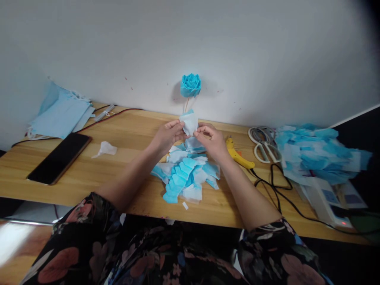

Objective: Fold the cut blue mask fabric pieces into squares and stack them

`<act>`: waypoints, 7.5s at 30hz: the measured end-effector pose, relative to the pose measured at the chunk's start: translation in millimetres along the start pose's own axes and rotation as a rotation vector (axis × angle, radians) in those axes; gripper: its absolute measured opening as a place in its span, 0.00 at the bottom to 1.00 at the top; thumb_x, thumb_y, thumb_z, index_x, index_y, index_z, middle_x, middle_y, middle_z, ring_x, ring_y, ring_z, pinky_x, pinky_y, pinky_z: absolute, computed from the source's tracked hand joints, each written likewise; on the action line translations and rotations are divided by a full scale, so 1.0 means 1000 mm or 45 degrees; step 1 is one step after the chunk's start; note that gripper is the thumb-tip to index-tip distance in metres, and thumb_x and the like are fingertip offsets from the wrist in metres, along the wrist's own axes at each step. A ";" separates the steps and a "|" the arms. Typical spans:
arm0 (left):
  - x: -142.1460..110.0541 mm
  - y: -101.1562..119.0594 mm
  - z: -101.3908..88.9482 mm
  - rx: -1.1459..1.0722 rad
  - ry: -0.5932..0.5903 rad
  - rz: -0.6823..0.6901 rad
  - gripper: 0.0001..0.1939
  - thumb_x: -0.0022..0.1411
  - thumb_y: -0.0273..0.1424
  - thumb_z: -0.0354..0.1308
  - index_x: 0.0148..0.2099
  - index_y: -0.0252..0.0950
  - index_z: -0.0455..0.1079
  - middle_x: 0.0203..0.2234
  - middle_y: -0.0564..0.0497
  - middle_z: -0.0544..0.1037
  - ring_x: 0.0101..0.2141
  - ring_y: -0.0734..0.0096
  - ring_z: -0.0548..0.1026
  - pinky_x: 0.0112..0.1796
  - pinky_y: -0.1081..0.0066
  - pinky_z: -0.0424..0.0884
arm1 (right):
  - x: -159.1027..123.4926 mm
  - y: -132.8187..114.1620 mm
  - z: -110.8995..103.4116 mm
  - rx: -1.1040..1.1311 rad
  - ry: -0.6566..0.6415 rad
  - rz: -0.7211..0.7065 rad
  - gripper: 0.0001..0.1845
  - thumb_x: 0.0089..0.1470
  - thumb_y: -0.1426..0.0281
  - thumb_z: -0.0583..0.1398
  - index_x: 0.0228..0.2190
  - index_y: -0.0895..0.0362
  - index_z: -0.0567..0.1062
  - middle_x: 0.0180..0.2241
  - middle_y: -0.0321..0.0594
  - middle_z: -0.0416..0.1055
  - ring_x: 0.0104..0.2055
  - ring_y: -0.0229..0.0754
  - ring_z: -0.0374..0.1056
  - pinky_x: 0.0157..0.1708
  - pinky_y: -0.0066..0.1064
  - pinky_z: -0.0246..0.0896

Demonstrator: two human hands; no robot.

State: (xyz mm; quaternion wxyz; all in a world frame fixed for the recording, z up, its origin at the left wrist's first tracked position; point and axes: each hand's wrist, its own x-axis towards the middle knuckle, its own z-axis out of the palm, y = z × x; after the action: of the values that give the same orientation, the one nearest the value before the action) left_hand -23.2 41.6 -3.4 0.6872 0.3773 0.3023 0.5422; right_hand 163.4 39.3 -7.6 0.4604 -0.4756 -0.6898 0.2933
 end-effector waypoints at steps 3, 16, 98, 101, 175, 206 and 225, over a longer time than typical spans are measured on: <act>0.000 -0.001 0.000 0.022 -0.054 0.011 0.15 0.54 0.35 0.73 0.39 0.30 0.78 0.35 0.45 0.84 0.34 0.68 0.82 0.41 0.68 0.77 | 0.001 0.001 0.000 -0.008 0.024 -0.022 0.09 0.52 0.61 0.63 0.27 0.52 0.78 0.47 0.42 0.79 0.51 0.50 0.73 0.54 0.46 0.65; -0.003 0.005 -0.002 0.390 0.055 0.074 0.20 0.54 0.31 0.69 0.48 0.30 0.77 0.40 0.44 0.85 0.38 0.64 0.82 0.37 0.69 0.78 | 0.003 0.001 -0.008 -0.067 0.037 -0.120 0.07 0.54 0.63 0.63 0.27 0.52 0.76 0.46 0.43 0.79 0.52 0.49 0.73 0.58 0.47 0.62; -0.008 -0.003 0.006 0.213 -0.145 0.144 0.17 0.54 0.35 0.70 0.45 0.34 0.79 0.34 0.48 0.85 0.37 0.65 0.81 0.45 0.66 0.74 | 0.006 0.006 -0.013 0.284 0.211 0.088 0.31 0.59 0.45 0.58 0.57 0.47 0.74 0.57 0.44 0.76 0.59 0.49 0.72 0.57 0.45 0.68; -0.009 -0.001 0.008 0.187 -0.137 0.153 0.15 0.52 0.34 0.71 0.42 0.34 0.79 0.32 0.49 0.84 0.36 0.68 0.81 0.45 0.69 0.73 | 0.006 0.005 -0.014 0.357 0.135 0.130 0.35 0.59 0.42 0.56 0.59 0.48 0.72 0.58 0.45 0.75 0.59 0.50 0.72 0.56 0.44 0.70; -0.004 -0.003 0.003 0.232 -0.138 -0.176 0.21 0.47 0.41 0.77 0.36 0.31 0.78 0.28 0.49 0.81 0.27 0.75 0.76 0.30 0.74 0.74 | -0.006 -0.026 -0.006 0.390 -0.073 0.143 0.25 0.46 0.45 0.68 0.30 0.53 0.77 0.18 0.29 0.66 0.20 0.34 0.57 0.21 0.28 0.54; -0.001 -0.003 -0.001 0.286 -0.024 0.011 0.17 0.49 0.39 0.75 0.33 0.34 0.74 0.24 0.55 0.77 0.25 0.76 0.73 0.33 0.73 0.71 | 0.000 -0.009 0.000 0.746 -0.097 0.337 0.42 0.43 0.43 0.69 0.56 0.48 0.74 0.55 0.40 0.76 0.52 0.46 0.74 0.49 0.36 0.72; 0.001 0.006 0.002 0.568 0.146 0.244 0.08 0.56 0.29 0.65 0.30 0.34 0.69 0.21 0.57 0.72 0.24 0.79 0.70 0.29 0.77 0.67 | 0.005 -0.004 -0.003 0.469 0.070 0.171 0.29 0.48 0.61 0.67 0.53 0.51 0.77 0.28 0.30 0.62 0.29 0.35 0.61 0.33 0.30 0.65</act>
State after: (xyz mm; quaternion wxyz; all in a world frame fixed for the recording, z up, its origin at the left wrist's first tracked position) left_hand -24.4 42.7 2.7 0.5141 0.5152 0.4160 0.5452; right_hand 164.2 42.2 -0.8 0.5376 -0.4363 -0.5783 0.4315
